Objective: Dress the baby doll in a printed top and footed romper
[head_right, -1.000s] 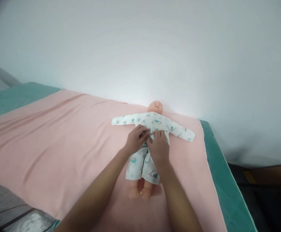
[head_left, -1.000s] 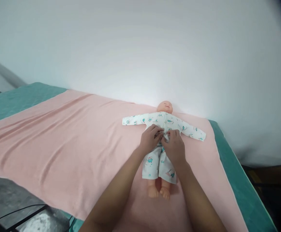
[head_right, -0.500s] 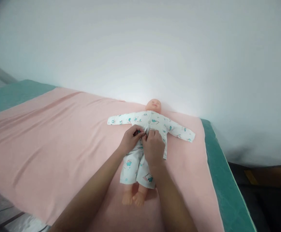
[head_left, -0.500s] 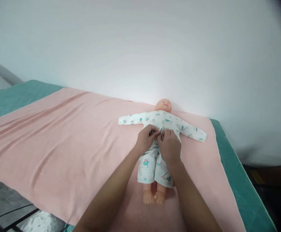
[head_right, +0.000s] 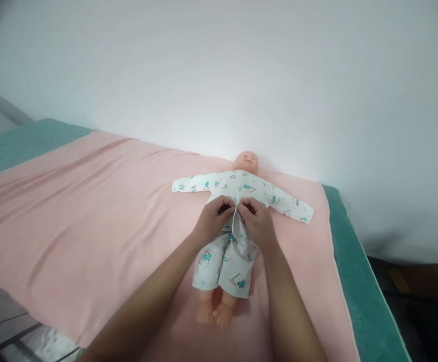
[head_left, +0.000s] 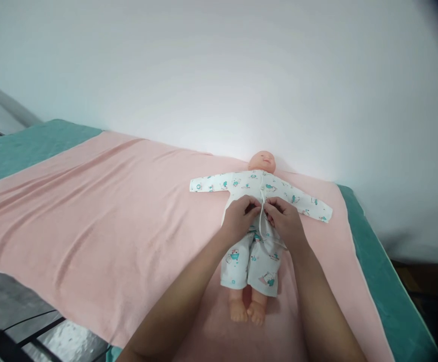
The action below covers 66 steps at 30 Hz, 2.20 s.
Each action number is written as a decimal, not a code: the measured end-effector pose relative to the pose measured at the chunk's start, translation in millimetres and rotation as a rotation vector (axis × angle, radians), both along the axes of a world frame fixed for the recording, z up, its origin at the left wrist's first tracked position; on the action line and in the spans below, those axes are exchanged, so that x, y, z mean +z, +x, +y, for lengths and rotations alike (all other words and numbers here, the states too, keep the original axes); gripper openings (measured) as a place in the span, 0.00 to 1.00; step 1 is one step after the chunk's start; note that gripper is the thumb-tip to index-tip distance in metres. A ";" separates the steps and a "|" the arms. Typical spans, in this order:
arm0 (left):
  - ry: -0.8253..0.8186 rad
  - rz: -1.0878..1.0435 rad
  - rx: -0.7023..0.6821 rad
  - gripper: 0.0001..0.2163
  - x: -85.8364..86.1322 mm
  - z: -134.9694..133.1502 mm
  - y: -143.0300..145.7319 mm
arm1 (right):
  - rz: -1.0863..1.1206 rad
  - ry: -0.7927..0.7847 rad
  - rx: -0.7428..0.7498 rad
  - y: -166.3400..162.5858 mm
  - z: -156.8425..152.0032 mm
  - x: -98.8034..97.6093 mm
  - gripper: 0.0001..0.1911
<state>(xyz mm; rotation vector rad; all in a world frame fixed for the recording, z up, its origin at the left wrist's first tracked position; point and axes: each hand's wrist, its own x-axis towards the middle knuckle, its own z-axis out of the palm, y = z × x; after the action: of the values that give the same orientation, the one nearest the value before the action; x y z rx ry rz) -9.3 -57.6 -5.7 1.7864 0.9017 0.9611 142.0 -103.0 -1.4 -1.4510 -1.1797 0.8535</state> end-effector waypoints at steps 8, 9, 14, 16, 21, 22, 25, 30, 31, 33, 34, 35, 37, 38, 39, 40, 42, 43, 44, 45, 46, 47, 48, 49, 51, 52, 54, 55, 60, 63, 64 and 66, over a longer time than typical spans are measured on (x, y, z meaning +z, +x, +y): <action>-0.226 -0.142 -0.055 0.08 5.0 -0.7 -3.2 | 0.016 -0.007 0.092 2.9 -1.3 -0.9 0.12; -0.237 -0.150 -0.058 0.08 4.4 -0.1 -3.6 | 0.017 -0.006 0.105 4.2 -1.5 -1.0 0.12; -0.282 -0.169 -0.054 0.07 -0.1 3.8 -3.2 | 0.031 -0.030 0.178 7.9 -2.0 -2.1 0.12; -0.278 -0.178 -0.033 0.07 -1.5 4.0 -1.5 | 0.049 -0.049 0.212 7.1 -1.8 -3.1 0.13; -0.174 -0.127 0.113 0.05 -0.8 0.0 3.3 | -0.026 -0.016 0.174 1.4 -0.5 -8.2 0.14; -0.149 -0.111 0.123 0.04 -0.2 -0.7 3.9 | -0.051 -0.009 0.161 0.3 -0.4 -9.1 0.14; -0.097 -0.059 0.128 0.05 0.4 -1.9 5.2 | -0.103 -0.001 0.161 -2.0 -1.2 -10.0 0.13; -0.022 0.035 0.160 0.05 -3.8 -0.7 5.3 | -0.107 -0.005 0.193 -2.5 -2.6 -9.8 0.14; -0.024 0.008 0.142 0.06 -4.8 0.2 4.4 | -0.093 -0.008 0.199 -2.0 -2.6 -9.6 0.14; -0.059 -0.077 0.074 0.08 -5.9 2.7 1.2 | -0.052 -0.021 0.211 -0.3 -2.4 -8.7 0.14; -0.087 -0.113 0.031 0.09 -6.0 4.1 -0.8 | -0.023 -0.032 0.221 0.9 -2.3 -8.0 0.14; -0.113 -0.133 -0.007 0.10 -5.9 5.5 -2.9 | 0.013 -0.042 0.233 2.1 -2.3 -7.2 0.13; -0.130 -0.122 -0.042 0.10 -5.2 7.6 -6.5 | 0.082 -0.052 0.245 4.3 -2.3 -5.7 0.12; -0.114 -0.098 -0.036 0.10 -4.9 8.1 -7.7 | 0.106 -0.050 0.239 5.2 -2.3 -5.4 0.12; -0.086 -0.070 -0.017 0.10 -4.8 8.2 -8.5 | 0.122 -0.045 0.225 5.8 -2.4 -5.4 0.12; -0.049 -0.043 0.009 0.10 -5.0 8.1 -8.8 | 0.133 -0.037 0.208 6.0 -2.5 -5.8 0.11; 0.033 0.004 0.061 0.10 -6.4 7.3 -8.2 | 0.141 -0.020 0.173 5.1 -3.1 -7.6 0.11; 0.073 0.026 0.083 0.10 -7.6 6.9 -7.5 | 0.140 -0.008 0.156 4.1 -3.7 -8.9 0.11; 0.110 0.044 0.102 0.09 -9.0 6.5 -6.8 | 0.138 0.010 0.134 2.6 -4.5 -10.4 0.10; 0.144 0.059 0.118 0.08 -10.6 6.3 -6.1 | 0.135 0.034 0.108 0.7 -5.7 -12.0 0.09; 0.176 0.071 0.129 0.07 -12.3 6.0 -5.5 | 0.129 0.062 0.077 -1.6 -7.2 -13.8 0.08; 0.209 0.081 0.134 0.06 -14.0 5.5 -5.1 | 0.119 0.092 0.043 -4.1 -9.0 -15.5 0.08; 0.245 0.092 0.132 0.05 -15.8 4.7 -4.9 | 0.105 0.119 0.009 -6.7 -11.1 -17.3 0.07; 0.287 0.105 0.123 0.04 -17.7 3.6 -5.1 | 0.084 0.140 -0.021 -9.4 -13.6 -19.1 0.07; 0.388 0.126 0.092 0.03 -21.9 0.1 -7.0 | 0.017 0.165 -0.068 -14.6 -19.9 -22.7 0.07; 0.436 0.130 0.077 0.03 -24.4 -2.2 -9.1 | -0.026 0.171 -0.087 -16.8 -23.9 -24.6 0.07; 0.511 0.118 0.063 0.05 -30.3 -7.7 -15.6 | -0.105 0.184 -0.119 -20.4 -33.2 -28.6 0.08; 0.538 0.105 0.067 0.05 -33.7 -10.8 -20.2 | -0.134 0.192 -0.131 -21.5 -38.4 -30.9 0.08; 0.646 0.101 0.140 0.09 -50.2 -29.1 -48.3 | -0.052 0.159 -0.212 -20.4 -64.4 -44.9 0.09; 0.597 0.155 0.177 0.15 -56.7 -41.0 -60.5 | -0.002 0.146 -0.273 -18.5 -76.2 -49.6 0.11; 0.568 0.175 0.196 0.17 -58.5 -44.2 -62.9 | -0.023 0.152 -0.267 -19.2 -79.3 -49.2 0.11; 0.493 0.213 0.255 0.21 -61.8 -48.5 -65.7 | -0.091 0.184 -0.229 -23.3 -83.4 -45.4 0.09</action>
<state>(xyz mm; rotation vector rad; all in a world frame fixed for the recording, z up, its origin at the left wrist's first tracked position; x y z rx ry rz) -74.9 -106.1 -67.5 2.2597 1.1144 1.2528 118.7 -186.4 -46.8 -1.4511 -1.1035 0.5128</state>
